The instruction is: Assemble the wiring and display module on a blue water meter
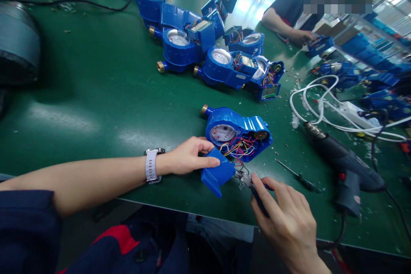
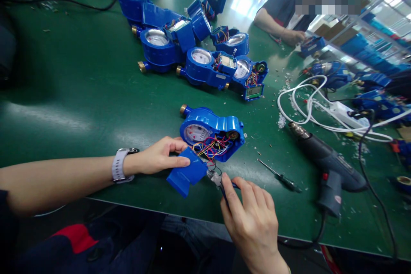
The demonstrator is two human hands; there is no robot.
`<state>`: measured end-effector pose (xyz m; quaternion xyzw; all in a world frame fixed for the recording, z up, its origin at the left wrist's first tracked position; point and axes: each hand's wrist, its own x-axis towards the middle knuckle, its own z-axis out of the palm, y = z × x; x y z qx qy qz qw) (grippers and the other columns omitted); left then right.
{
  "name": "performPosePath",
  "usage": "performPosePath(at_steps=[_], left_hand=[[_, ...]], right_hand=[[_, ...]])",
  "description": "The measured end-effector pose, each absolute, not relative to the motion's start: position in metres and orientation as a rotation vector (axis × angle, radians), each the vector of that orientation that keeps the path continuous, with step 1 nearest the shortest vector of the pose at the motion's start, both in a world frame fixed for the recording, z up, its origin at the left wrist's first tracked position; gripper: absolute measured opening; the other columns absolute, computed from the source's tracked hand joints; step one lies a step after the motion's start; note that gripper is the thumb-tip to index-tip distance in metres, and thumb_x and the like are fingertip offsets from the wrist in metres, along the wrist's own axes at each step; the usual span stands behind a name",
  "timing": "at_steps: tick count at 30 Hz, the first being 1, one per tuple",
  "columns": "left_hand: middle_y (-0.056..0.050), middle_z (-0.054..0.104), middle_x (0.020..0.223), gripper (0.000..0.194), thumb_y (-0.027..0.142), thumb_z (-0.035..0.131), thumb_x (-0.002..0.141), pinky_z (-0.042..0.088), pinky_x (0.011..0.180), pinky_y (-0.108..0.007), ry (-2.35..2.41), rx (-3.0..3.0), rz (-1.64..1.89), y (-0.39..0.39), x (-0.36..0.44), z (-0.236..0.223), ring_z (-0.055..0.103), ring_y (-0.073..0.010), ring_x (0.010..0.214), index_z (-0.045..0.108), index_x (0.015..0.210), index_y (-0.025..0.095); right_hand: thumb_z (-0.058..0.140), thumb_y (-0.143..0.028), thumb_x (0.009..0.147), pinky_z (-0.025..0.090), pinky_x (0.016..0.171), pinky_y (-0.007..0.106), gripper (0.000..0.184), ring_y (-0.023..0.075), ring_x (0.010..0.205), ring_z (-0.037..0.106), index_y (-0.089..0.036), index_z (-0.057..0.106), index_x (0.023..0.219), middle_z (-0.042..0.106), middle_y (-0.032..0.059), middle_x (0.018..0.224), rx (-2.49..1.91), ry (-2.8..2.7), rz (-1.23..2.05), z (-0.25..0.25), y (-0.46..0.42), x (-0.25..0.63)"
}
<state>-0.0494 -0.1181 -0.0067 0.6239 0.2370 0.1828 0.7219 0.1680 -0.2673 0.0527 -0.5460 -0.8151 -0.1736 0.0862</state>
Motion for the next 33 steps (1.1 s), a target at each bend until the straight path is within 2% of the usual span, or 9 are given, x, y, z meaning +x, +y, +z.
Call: performPosePath(at_steps=[5,8,12,15,17,19,22,28,33], left_hand=[[-0.001,0.060,0.073,0.028,0.039,0.065,0.078,0.045,0.061,-0.023,0.537,1.363,0.412,-0.119,-0.049,-0.006,0.054,-0.0103,0.066,0.060,0.075,0.012],[-0.001,0.060,0.073,0.027,0.038,0.066,0.077,0.045,0.062,-0.023,0.531,1.336,0.426,-0.120,-0.048,-0.007,0.054,-0.0100,0.065,0.059,0.075,0.012],[-0.003,0.063,0.078,0.027,0.039,0.066,0.078,0.048,0.065,-0.025,0.505,1.261,0.436,-0.121,-0.046,-0.008,0.056,-0.0110,0.068,0.059,0.081,0.012],[-0.003,0.064,0.080,0.028,0.040,0.065,0.079,0.048,0.066,-0.026,0.493,1.273,0.452,-0.122,-0.046,-0.009,0.057,-0.0115,0.069,0.059,0.082,0.013],[-0.003,0.063,0.079,0.028,0.040,0.063,0.080,0.047,0.065,-0.025,0.495,1.336,0.468,-0.122,-0.046,-0.008,0.056,-0.0118,0.069,0.058,0.080,0.013],[-0.002,0.061,0.078,0.028,0.041,0.061,0.082,0.045,0.065,-0.025,0.509,1.432,0.485,-0.122,-0.047,-0.008,0.055,-0.0124,0.070,0.058,0.077,0.014],[-0.002,0.060,0.077,0.028,0.041,0.060,0.082,0.043,0.071,-0.027,0.554,1.593,0.498,-0.122,-0.048,-0.007,0.053,-0.0147,0.075,0.059,0.075,0.014],[-0.003,0.062,0.081,0.027,0.041,0.059,0.082,0.040,0.079,-0.031,0.586,1.730,0.504,-0.123,-0.048,-0.006,0.052,-0.0184,0.083,0.063,0.078,0.015],[-0.002,0.061,0.078,0.026,0.040,0.059,0.080,0.039,0.077,-0.031,0.585,1.745,0.494,-0.123,-0.047,-0.005,0.051,-0.0178,0.080,0.063,0.077,0.015]], right_hand=[[0.057,-0.012,0.092,0.043,0.069,0.034,0.026,0.0219,0.076,0.058,-0.012,0.061,0.119,0.064,0.0100,0.091,-1.639,-2.404,-0.517,0.049,-0.269,0.169],[0.057,-0.015,0.093,0.047,0.070,0.031,0.026,0.0198,0.076,0.061,-0.014,0.062,0.118,0.065,0.0087,0.092,-1.642,-2.344,-0.400,0.048,-0.268,0.170],[0.057,-0.019,0.093,0.053,0.072,0.025,0.025,0.0179,0.083,0.067,-0.019,0.064,0.117,0.068,0.0063,0.099,-1.673,-2.071,0.094,0.049,-0.267,0.179],[0.057,-0.023,0.093,0.057,0.068,0.025,0.023,0.0196,0.080,0.071,-0.023,0.065,0.115,0.071,0.0049,0.098,-1.678,-1.831,0.523,0.052,-0.270,0.188],[0.056,-0.027,0.095,0.058,0.069,0.025,0.023,0.0201,0.082,0.071,-0.023,0.063,0.117,0.071,0.0047,0.100,-1.677,-1.783,0.634,0.053,-0.273,0.191],[0.056,-0.030,0.095,0.056,0.077,0.026,0.026,0.0200,0.092,0.069,-0.025,0.061,0.119,0.069,0.0044,0.109,-1.720,-1.842,0.554,0.054,-0.275,0.190],[0.056,-0.030,0.094,0.051,0.084,0.028,0.029,0.0200,0.101,0.063,-0.023,0.058,0.122,0.064,0.0063,0.114,-1.739,-2.012,0.233,0.054,-0.273,0.180],[0.058,-0.017,0.092,0.042,0.084,0.042,0.027,0.0278,0.095,0.059,-0.016,0.061,0.120,0.063,0.0123,0.104,-1.603,-2.319,-0.403,0.052,-0.259,0.160],[0.060,-0.019,0.092,0.038,0.085,0.046,0.029,0.0306,0.096,0.059,-0.017,0.063,0.121,0.066,0.0127,0.106,-1.618,-2.413,-0.626,0.056,-0.253,0.153]])
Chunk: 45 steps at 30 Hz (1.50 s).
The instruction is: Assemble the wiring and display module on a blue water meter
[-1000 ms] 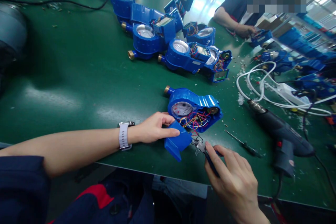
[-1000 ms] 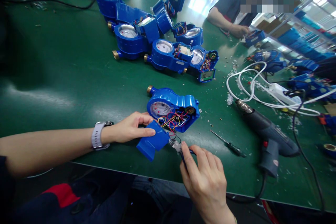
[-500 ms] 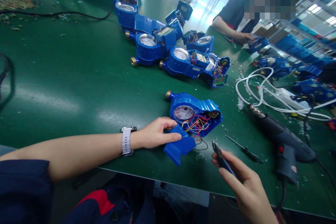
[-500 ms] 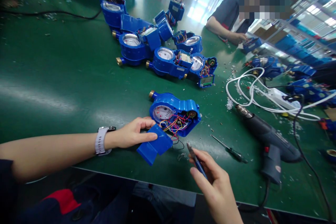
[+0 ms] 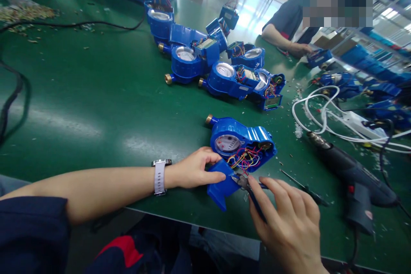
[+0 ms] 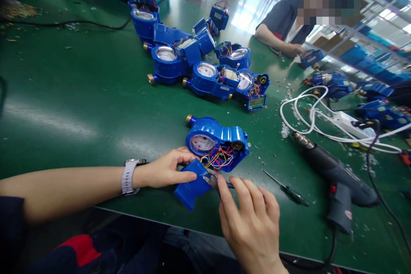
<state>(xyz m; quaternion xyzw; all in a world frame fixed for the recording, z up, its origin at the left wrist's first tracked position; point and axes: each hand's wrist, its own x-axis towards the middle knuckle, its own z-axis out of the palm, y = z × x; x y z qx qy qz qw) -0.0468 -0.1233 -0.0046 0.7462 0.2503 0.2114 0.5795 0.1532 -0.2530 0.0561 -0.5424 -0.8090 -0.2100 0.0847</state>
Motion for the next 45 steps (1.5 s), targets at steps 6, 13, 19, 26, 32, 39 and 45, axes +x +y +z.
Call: performPosePath(at_steps=[6,13,19,26,32,39,45], left_hand=[[0.000,0.055,0.069,0.029,0.042,0.058,0.080,0.038,0.073,-0.028,0.535,1.720,0.499,-0.122,-0.047,-0.004,0.048,-0.0153,0.074,0.057,0.069,0.016],[0.002,0.048,0.065,0.031,0.043,0.059,0.079,0.036,0.063,-0.024,0.551,1.656,0.500,-0.121,-0.047,-0.006,0.044,-0.0126,0.067,0.051,0.065,0.016],[0.002,0.053,0.064,0.028,0.038,0.061,0.079,0.038,0.060,-0.023,0.513,1.559,0.518,-0.121,-0.045,-0.008,0.046,-0.0111,0.062,0.051,0.065,0.016],[0.001,0.054,0.067,0.028,0.039,0.062,0.078,0.039,0.061,-0.023,0.500,1.538,0.518,-0.121,-0.044,-0.009,0.047,-0.0113,0.065,0.054,0.067,0.015],[0.001,0.057,0.070,0.025,0.037,0.064,0.076,0.043,0.061,-0.023,0.482,1.299,0.499,-0.124,-0.042,-0.011,0.050,-0.0105,0.065,0.055,0.072,0.014],[0.000,0.060,0.072,0.021,0.032,0.065,0.076,0.045,0.061,-0.024,0.462,1.254,0.502,-0.125,-0.041,-0.009,0.053,-0.0105,0.065,0.055,0.072,0.014],[0.000,0.060,0.071,0.022,0.034,0.063,0.078,0.043,0.061,-0.024,0.469,1.366,0.525,-0.124,-0.042,-0.008,0.054,-0.0116,0.066,0.054,0.070,0.014]], right_hand=[[0.057,-0.019,0.094,0.038,0.080,0.044,0.028,0.0301,0.092,0.060,-0.017,0.063,0.122,0.067,0.0120,0.103,-1.595,-2.465,-0.611,0.062,-0.248,0.153],[0.055,-0.018,0.094,0.039,0.077,0.043,0.027,0.0297,0.088,0.060,-0.015,0.062,0.120,0.067,0.0117,0.099,-1.599,-2.460,-0.612,0.057,-0.246,0.153],[0.056,-0.016,0.093,0.041,0.075,0.040,0.027,0.0286,0.087,0.060,-0.013,0.062,0.120,0.066,0.0113,0.098,-1.587,-2.474,-0.582,0.056,-0.245,0.155],[0.052,-0.022,0.097,0.045,0.072,0.030,0.027,0.0183,0.081,0.060,-0.013,0.060,0.122,0.063,0.0078,0.098,-1.599,-2.359,-0.298,0.051,-0.239,0.164],[0.056,-0.023,0.094,0.042,0.086,0.043,0.028,0.0272,0.095,0.059,-0.016,0.062,0.120,0.062,0.0111,0.104,-1.605,-2.397,-0.457,0.059,-0.242,0.164],[0.061,-0.020,0.092,0.039,0.085,0.042,0.031,0.0273,0.097,0.059,-0.018,0.062,0.123,0.065,0.0109,0.106,-1.659,-2.448,-0.718,0.061,-0.245,0.151],[0.057,-0.018,0.095,0.039,0.068,0.034,0.026,0.0216,0.077,0.058,-0.014,0.062,0.120,0.065,0.0092,0.092,-1.626,-2.442,-0.686,0.056,-0.246,0.149]])
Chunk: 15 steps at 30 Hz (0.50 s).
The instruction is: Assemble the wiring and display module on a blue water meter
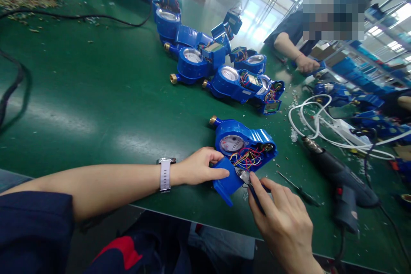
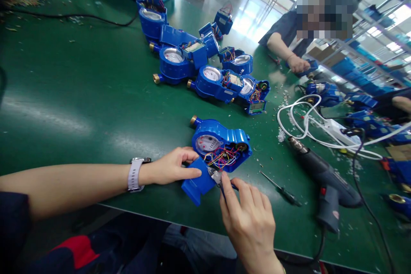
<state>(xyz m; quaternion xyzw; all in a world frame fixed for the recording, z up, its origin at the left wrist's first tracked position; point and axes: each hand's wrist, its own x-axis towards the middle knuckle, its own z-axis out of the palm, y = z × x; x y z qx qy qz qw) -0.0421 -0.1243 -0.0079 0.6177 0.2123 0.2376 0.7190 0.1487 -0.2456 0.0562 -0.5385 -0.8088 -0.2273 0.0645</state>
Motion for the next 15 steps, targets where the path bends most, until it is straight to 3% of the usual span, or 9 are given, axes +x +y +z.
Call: performPosePath(at_steps=[5,10,12,15], left_hand=[[0.001,0.058,0.070,0.023,0.035,0.062,0.080,0.043,0.067,-0.025,0.529,1.584,0.550,-0.124,-0.044,-0.007,0.052,-0.0135,0.071,0.058,0.072,0.014],[-0.002,0.063,0.080,0.016,0.031,0.063,0.079,0.045,0.079,-0.031,0.607,1.723,0.534,-0.125,-0.047,-0.006,0.055,-0.0178,0.082,0.063,0.081,0.015],[-0.004,0.064,0.086,0.017,0.030,0.064,0.079,0.044,0.084,-0.035,0.633,1.764,0.520,-0.126,-0.047,-0.006,0.055,-0.0198,0.087,0.065,0.086,0.015],[-0.006,0.065,0.093,0.020,0.032,0.064,0.079,0.044,0.087,-0.038,0.648,1.795,0.513,-0.128,-0.048,-0.007,0.055,-0.0220,0.092,0.067,0.091,0.015]], right_hand=[[0.056,-0.021,0.096,0.048,0.074,0.029,0.027,0.0183,0.082,0.063,-0.013,0.062,0.121,0.065,0.0081,0.098,-1.685,-2.226,-0.309,0.055,-0.250,0.154],[0.052,-0.022,0.096,0.053,0.074,0.022,0.025,0.0158,0.091,0.067,-0.021,0.060,0.120,0.066,0.0042,0.106,-1.614,-2.135,0.171,0.071,-0.266,0.159],[0.051,-0.023,0.096,0.053,0.073,0.023,0.026,0.0167,0.091,0.066,-0.021,0.060,0.121,0.064,0.0055,0.107,-1.604,-2.191,0.193,0.073,-0.272,0.158],[0.053,-0.023,0.095,0.049,0.077,0.029,0.029,0.0201,0.093,0.062,-0.018,0.060,0.122,0.060,0.0085,0.106,-1.667,-2.190,-0.053,0.067,-0.275,0.153]])
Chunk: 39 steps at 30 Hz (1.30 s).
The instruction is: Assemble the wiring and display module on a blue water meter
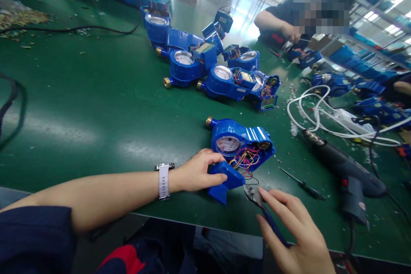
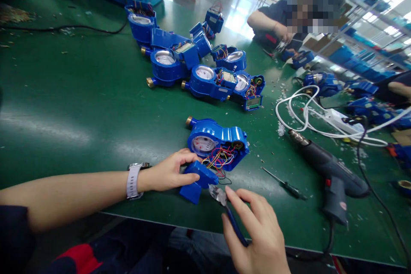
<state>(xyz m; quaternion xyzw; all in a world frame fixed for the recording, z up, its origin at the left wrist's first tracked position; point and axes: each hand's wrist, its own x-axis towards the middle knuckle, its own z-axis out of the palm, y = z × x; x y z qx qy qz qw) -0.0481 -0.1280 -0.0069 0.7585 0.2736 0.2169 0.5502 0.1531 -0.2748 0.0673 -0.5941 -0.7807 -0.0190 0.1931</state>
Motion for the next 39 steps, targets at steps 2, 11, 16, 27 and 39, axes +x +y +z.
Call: performPosePath(at_steps=[2,11,16,27,39], left_hand=[[-0.007,0.067,0.096,0.022,0.033,0.064,0.080,0.044,0.088,-0.038,0.641,1.803,0.527,-0.129,-0.048,-0.008,0.057,-0.0223,0.093,0.068,0.094,0.016],[-0.006,0.074,0.098,0.019,0.029,0.066,0.082,0.045,0.092,-0.037,0.584,1.881,0.662,-0.133,-0.048,-0.008,0.064,-0.0211,0.095,0.070,0.097,0.018],[-0.008,0.075,0.098,0.019,0.026,0.066,0.081,0.046,0.090,-0.037,0.547,1.949,0.657,-0.135,-0.049,-0.008,0.066,-0.0214,0.094,0.070,0.097,0.016],[-0.007,0.074,0.098,0.021,0.024,0.068,0.080,0.047,0.087,-0.035,0.467,1.963,0.639,-0.137,-0.048,-0.011,0.067,-0.0202,0.091,0.068,0.100,0.017],[-0.007,0.076,0.100,0.018,0.027,0.069,0.083,0.046,0.088,-0.036,0.469,1.987,0.636,-0.138,-0.050,-0.009,0.069,-0.0197,0.094,0.070,0.098,0.017]], right_hand=[[0.053,-0.023,0.095,0.046,0.080,0.033,0.030,0.0221,0.095,0.059,-0.016,0.060,0.123,0.059,0.0095,0.106,-1.702,-2.188,-0.190,0.061,-0.274,0.149],[0.055,-0.017,0.094,0.041,0.080,0.041,0.027,0.0267,0.091,0.058,-0.016,0.062,0.120,0.062,0.0104,0.102,-1.749,-2.124,-0.377,0.051,-0.265,0.124],[0.056,-0.017,0.094,0.040,0.081,0.041,0.026,0.0275,0.093,0.058,-0.017,0.064,0.118,0.063,0.0104,0.103,-1.740,-2.133,-0.372,0.048,-0.260,0.125],[0.053,-0.014,0.093,0.040,0.081,0.041,0.029,0.0267,0.093,0.055,-0.015,0.062,0.120,0.059,0.0118,0.105,-1.675,-2.219,-0.278,0.049,-0.268,0.134],[0.053,-0.012,0.093,0.041,0.078,0.039,0.026,0.0247,0.088,0.057,-0.014,0.065,0.116,0.063,0.0110,0.100,-1.662,-2.230,-0.306,0.046,-0.268,0.129]])
